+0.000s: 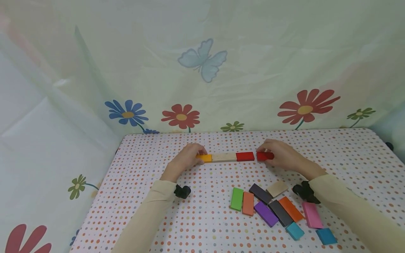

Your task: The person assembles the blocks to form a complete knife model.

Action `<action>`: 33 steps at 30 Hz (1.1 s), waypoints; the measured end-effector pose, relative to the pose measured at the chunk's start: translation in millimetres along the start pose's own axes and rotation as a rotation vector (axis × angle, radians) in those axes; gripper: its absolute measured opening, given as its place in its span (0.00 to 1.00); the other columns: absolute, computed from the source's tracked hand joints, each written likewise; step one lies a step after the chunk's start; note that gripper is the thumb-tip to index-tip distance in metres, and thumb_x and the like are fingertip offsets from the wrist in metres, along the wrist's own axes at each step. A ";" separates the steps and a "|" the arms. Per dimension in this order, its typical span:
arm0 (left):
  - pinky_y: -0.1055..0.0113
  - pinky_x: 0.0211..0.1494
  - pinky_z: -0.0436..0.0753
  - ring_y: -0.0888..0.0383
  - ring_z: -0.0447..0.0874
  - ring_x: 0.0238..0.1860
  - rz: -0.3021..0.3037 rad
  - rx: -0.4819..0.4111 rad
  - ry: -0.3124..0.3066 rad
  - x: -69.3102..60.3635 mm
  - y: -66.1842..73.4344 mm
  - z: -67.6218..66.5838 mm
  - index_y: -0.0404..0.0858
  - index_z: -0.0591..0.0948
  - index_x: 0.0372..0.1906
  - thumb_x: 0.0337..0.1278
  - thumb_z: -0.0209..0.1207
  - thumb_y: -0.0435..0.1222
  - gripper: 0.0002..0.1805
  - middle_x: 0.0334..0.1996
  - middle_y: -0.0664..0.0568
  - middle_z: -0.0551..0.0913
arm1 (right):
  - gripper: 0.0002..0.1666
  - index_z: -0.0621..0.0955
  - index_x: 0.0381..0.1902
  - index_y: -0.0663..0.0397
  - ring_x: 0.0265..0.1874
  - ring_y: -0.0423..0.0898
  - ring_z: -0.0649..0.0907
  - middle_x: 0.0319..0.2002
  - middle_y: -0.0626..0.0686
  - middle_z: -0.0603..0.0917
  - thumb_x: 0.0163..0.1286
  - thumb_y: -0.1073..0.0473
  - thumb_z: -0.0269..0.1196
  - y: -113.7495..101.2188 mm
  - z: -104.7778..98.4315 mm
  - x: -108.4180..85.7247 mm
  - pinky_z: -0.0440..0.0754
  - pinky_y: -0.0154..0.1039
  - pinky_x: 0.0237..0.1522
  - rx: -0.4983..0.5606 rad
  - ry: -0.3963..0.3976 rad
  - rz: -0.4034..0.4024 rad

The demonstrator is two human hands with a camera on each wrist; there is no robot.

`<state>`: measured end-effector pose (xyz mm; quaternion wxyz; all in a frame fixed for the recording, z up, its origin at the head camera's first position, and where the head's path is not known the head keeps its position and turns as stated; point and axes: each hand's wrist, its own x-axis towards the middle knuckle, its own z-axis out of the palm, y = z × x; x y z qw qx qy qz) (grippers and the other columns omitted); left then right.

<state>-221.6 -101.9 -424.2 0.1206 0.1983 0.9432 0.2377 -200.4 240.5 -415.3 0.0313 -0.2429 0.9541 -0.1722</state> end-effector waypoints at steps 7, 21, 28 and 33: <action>0.58 0.64 0.80 0.51 0.80 0.51 0.002 0.003 0.004 0.8 -2.0 0.8 0.37 0.87 0.53 0.63 0.71 0.31 0.14 0.49 0.47 0.85 | 0.21 0.88 0.49 0.64 0.43 0.55 0.83 0.44 0.59 0.86 0.56 0.73 0.76 -0.8 4.4 14.1 0.86 0.57 0.50 -0.010 -0.028 -0.016; 0.58 0.63 0.81 0.51 0.80 0.50 0.009 0.007 -0.012 0.5 0.5 4.8 0.37 0.87 0.52 0.63 0.71 0.30 0.14 0.47 0.48 0.86 | 0.20 0.88 0.49 0.65 0.43 0.54 0.84 0.42 0.56 0.85 0.57 0.73 0.76 2.6 9.8 16.2 0.86 0.56 0.50 -0.002 -0.084 -0.022; 0.57 0.62 0.81 0.51 0.81 0.49 0.024 0.031 0.010 1.4 -0.7 3.5 0.36 0.88 0.50 0.62 0.71 0.30 0.13 0.46 0.48 0.87 | 0.20 0.88 0.50 0.67 0.42 0.53 0.83 0.41 0.56 0.85 0.58 0.74 0.75 0.1 8.3 21.0 0.86 0.54 0.49 -0.001 -0.104 -0.008; 0.58 0.60 0.82 0.51 0.80 0.48 0.031 0.040 0.008 2.5 0.7 1.7 0.36 0.88 0.48 0.61 0.71 0.29 0.11 0.45 0.48 0.86 | 0.20 0.88 0.48 0.68 0.40 0.53 0.83 0.40 0.56 0.85 0.56 0.75 0.75 -0.5 5.0 22.1 0.86 0.54 0.48 -0.011 -0.086 -0.039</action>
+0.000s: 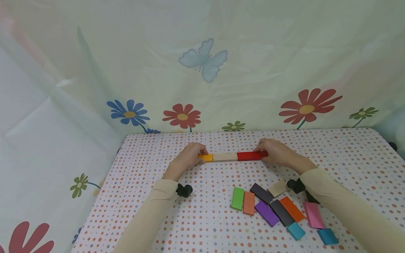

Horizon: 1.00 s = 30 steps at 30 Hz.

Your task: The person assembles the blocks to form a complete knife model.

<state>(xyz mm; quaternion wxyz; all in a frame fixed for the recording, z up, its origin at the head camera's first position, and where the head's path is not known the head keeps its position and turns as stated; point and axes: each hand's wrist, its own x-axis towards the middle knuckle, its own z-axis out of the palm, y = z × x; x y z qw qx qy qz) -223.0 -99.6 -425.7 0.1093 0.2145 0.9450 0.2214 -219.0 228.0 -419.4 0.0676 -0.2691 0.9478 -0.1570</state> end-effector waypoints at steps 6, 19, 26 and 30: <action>0.57 0.63 0.80 0.50 0.80 0.50 -0.022 0.006 -0.017 -0.7 -0.3 -0.6 0.35 0.87 0.52 0.62 0.71 0.29 0.14 0.47 0.46 0.86 | 0.21 0.88 0.51 0.68 0.44 0.56 0.83 0.43 0.58 0.85 0.59 0.73 0.75 1.3 3.7 -1.8 0.85 0.56 0.52 0.014 -0.006 0.008; 0.58 0.64 0.80 0.49 0.81 0.53 0.003 0.033 -0.018 3.7 2.3 -2.0 0.33 0.87 0.57 0.63 0.71 0.29 0.18 0.50 0.45 0.87 | 0.28 0.82 0.63 0.63 0.56 0.64 0.79 0.58 0.66 0.79 0.65 0.68 0.73 -3.5 3.1 -34.4 0.82 0.63 0.57 0.006 0.070 -0.018; 0.57 0.65 0.80 0.49 0.81 0.53 -0.016 0.000 -0.012 1.1 2.6 -2.3 0.33 0.87 0.57 0.63 0.70 0.29 0.18 0.51 0.45 0.87 | 0.20 0.87 0.50 0.48 0.52 0.53 0.80 0.51 0.50 0.81 0.61 0.70 0.76 -18.1 -4.1 -74.4 0.87 0.52 0.50 0.061 0.007 -0.127; 0.58 0.65 0.80 0.50 0.82 0.53 -0.009 0.000 -0.009 -0.4 3.3 -1.9 0.33 0.87 0.57 0.63 0.71 0.29 0.18 0.51 0.45 0.87 | 0.22 0.87 0.47 0.39 0.49 0.48 0.79 0.49 0.43 0.79 0.60 0.69 0.76 -21.9 2.8 -92.9 0.87 0.48 0.49 0.090 -0.118 -0.115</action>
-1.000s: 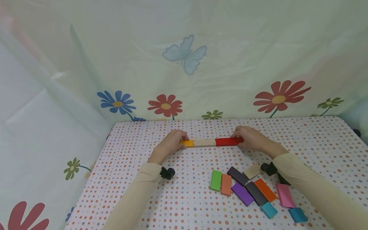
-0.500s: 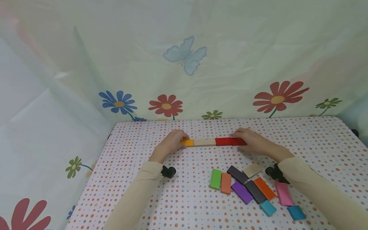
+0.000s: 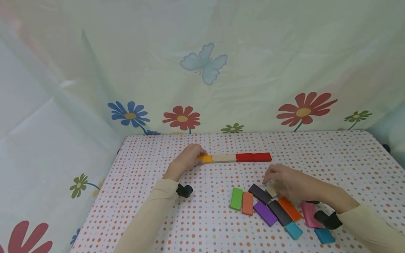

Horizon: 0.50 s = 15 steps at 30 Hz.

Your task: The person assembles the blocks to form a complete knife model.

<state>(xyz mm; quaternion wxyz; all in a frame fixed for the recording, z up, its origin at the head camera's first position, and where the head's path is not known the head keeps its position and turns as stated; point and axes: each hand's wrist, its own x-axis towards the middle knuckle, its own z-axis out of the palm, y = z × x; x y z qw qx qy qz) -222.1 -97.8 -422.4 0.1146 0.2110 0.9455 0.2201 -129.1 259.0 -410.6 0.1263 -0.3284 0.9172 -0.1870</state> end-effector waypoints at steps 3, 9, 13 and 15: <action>0.58 0.65 0.81 0.49 0.82 0.53 -0.003 -0.006 0.003 -0.6 -0.1 0.1 0.33 0.87 0.57 0.62 0.71 0.29 0.18 0.52 0.45 0.87 | 0.23 0.88 0.47 0.38 0.49 0.46 0.79 0.48 0.41 0.79 0.59 0.69 0.77 3.1 5.9 -7.1 0.87 0.48 0.49 0.004 -0.048 0.031; 0.58 0.65 0.80 0.49 0.82 0.54 -0.018 -0.013 0.002 0.1 -0.2 -1.1 0.33 0.87 0.58 0.62 0.70 0.28 0.18 0.52 0.45 0.87 | 0.21 0.88 0.48 0.44 0.46 0.42 0.79 0.48 0.41 0.80 0.60 0.70 0.75 15.1 8.4 -11.8 0.87 0.43 0.47 0.017 -0.006 -0.028; 0.58 0.65 0.81 0.49 0.82 0.54 -0.015 -0.016 -0.016 0.9 -0.4 -2.4 0.33 0.87 0.58 0.63 0.70 0.29 0.19 0.53 0.45 0.87 | 0.19 0.89 0.48 0.47 0.41 0.37 0.78 0.44 0.40 0.80 0.60 0.69 0.77 18.2 10.6 -8.7 0.86 0.37 0.42 0.031 0.012 -0.053; 0.57 0.65 0.81 0.49 0.82 0.55 -0.009 -0.016 -0.019 1.5 -0.7 -3.0 0.33 0.87 0.58 0.62 0.70 0.29 0.19 0.54 0.45 0.88 | 0.19 0.90 0.48 0.47 0.40 0.37 0.78 0.43 0.39 0.80 0.59 0.68 0.77 17.7 12.2 -7.0 0.86 0.37 0.41 0.017 0.012 -0.047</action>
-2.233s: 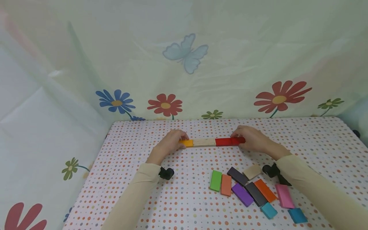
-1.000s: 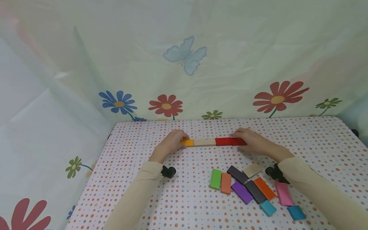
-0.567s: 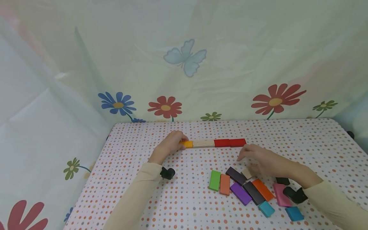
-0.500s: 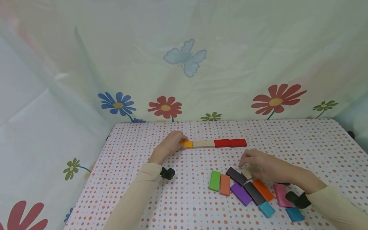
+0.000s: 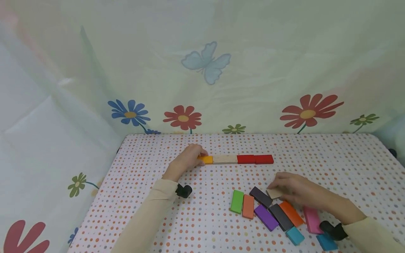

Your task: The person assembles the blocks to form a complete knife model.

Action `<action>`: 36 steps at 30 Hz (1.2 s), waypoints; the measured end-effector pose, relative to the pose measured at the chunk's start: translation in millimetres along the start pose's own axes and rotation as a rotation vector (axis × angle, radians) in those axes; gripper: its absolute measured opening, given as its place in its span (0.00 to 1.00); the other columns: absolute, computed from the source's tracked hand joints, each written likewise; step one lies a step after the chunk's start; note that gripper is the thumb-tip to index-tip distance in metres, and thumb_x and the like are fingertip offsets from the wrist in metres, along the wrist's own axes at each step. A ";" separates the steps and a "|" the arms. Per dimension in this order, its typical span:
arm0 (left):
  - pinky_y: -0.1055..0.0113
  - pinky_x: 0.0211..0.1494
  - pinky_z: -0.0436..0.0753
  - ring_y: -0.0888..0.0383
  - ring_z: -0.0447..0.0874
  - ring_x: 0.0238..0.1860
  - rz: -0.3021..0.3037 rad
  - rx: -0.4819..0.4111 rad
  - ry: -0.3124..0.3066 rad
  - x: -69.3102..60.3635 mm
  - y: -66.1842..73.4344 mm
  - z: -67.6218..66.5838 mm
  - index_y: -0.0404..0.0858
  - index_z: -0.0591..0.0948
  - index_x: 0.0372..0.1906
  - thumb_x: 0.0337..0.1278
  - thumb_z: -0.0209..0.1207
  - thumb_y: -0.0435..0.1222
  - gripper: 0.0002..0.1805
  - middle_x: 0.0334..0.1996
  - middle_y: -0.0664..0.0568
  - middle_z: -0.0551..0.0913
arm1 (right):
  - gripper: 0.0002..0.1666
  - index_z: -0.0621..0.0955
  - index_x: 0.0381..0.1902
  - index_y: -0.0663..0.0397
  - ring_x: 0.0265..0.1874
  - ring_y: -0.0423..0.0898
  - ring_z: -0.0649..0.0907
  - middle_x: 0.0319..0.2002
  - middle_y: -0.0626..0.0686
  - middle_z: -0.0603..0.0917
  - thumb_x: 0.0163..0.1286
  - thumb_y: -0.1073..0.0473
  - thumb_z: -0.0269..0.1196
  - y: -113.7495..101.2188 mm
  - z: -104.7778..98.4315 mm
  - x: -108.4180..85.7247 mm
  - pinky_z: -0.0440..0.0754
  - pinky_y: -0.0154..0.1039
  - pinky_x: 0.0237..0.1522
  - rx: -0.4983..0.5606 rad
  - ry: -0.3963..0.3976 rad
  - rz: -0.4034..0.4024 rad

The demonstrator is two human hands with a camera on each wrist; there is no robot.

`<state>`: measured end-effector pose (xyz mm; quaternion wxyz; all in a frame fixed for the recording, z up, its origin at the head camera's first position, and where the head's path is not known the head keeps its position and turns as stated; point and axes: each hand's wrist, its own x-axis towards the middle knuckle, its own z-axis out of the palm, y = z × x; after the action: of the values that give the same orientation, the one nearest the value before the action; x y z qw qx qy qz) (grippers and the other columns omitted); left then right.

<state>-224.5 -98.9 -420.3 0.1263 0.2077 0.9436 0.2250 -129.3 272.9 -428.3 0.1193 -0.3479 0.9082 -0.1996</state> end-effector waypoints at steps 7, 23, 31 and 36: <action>0.56 0.68 0.79 0.48 0.82 0.57 -0.014 -0.026 0.007 0.8 -1.2 0.7 0.33 0.87 0.58 0.62 0.71 0.28 0.19 0.55 0.44 0.88 | 0.18 0.90 0.50 0.47 0.43 0.40 0.79 0.45 0.39 0.80 0.62 0.65 0.76 -3.8 3.6 0.4 0.88 0.41 0.44 -0.074 -0.001 0.015; 0.57 0.66 0.80 0.49 0.83 0.57 0.017 -0.001 0.008 -1.2 -2.1 2.9 0.34 0.87 0.58 0.63 0.70 0.29 0.18 0.55 0.44 0.88 | 0.20 0.89 0.51 0.51 0.41 0.39 0.79 0.45 0.42 0.82 0.60 0.64 0.78 9.6 -1.4 -0.8 0.87 0.39 0.42 -0.108 0.087 -0.013; 0.58 0.64 0.81 0.50 0.83 0.53 0.027 0.048 0.008 -0.7 0.3 3.2 0.35 0.88 0.57 0.63 0.70 0.29 0.18 0.51 0.45 0.88 | 0.22 0.88 0.51 0.55 0.41 0.43 0.79 0.44 0.47 0.82 0.58 0.64 0.80 33.1 -21.7 -0.3 0.87 0.43 0.41 -0.148 0.182 0.090; 0.58 0.66 0.80 0.50 0.83 0.55 0.034 0.054 0.007 -0.9 0.5 2.8 0.35 0.87 0.58 0.63 0.70 0.30 0.18 0.54 0.45 0.88 | 0.22 0.87 0.52 0.61 0.39 0.47 0.79 0.43 0.52 0.83 0.59 0.67 0.78 45.3 -32.6 7.9 0.85 0.45 0.39 -0.119 0.206 0.154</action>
<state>-222.7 -97.9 -422.4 0.1135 0.2262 0.9461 0.2020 -173.2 307.4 -420.0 0.0198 -0.2613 0.9499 -0.1703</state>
